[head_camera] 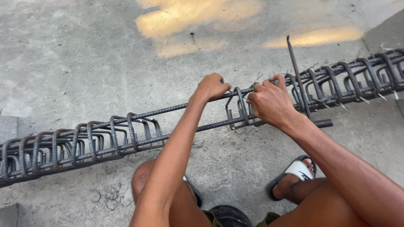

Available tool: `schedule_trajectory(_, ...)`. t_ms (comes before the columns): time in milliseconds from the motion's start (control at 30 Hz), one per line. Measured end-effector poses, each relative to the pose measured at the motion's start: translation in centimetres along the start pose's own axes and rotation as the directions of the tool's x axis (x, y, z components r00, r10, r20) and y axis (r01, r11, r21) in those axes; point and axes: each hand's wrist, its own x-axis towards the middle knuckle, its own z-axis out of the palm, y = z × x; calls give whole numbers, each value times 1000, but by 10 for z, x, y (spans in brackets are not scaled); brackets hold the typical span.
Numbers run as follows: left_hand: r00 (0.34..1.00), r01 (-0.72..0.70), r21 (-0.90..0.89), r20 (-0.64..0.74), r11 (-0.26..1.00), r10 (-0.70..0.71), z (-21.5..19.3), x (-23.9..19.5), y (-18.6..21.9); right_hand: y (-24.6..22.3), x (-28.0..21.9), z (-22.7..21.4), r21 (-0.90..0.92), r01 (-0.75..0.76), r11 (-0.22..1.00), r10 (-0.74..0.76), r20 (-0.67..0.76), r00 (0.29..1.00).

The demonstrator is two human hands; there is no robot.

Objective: Tying rebar intersections with wire using a manual hook tool

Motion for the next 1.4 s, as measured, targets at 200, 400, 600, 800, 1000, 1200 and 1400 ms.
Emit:
schedule_trajectory(200, 999, 8, -14, -43, 1000, -9, 5, 4, -8, -6, 1, 15, 17, 14, 1000, -13, -67, 998)
schedule_trajectory(400, 997, -25, 30, -77, 999, 27, -34, -52, 28, 1, 5, 7, -47, 37, 998, -40, -66, 997)
schedule_trajectory(600, 954, -122, 192, -250, 974, 169, -38, -60, 47, 3, 25, -13, -146, 52, 988, -51, 6, 999)
schedule_trajectory(800, 759, -295, 624, -307, 724, 574, -26, -99, 81, 5, 38, -25, -223, 76, 972, -52, 115, 992)
schedule_trajectory(1000, 803, -273, 581, -302, 767, 514, -40, -109, 79, 6, 30, -7, -70, -41, 997, 48, 108, 993)
schedule_trajectory(1200, 943, -191, 540, -130, 820, 305, -46, -119, 97, 11, 29, -13, 303, -290, 908, 219, 248, 944)
schedule_trajectory(1400, 967, -72, 547, -166, 834, 193, -41, -114, 113, 10, 25, -46, 542, -341, 768, 244, 245, 939)
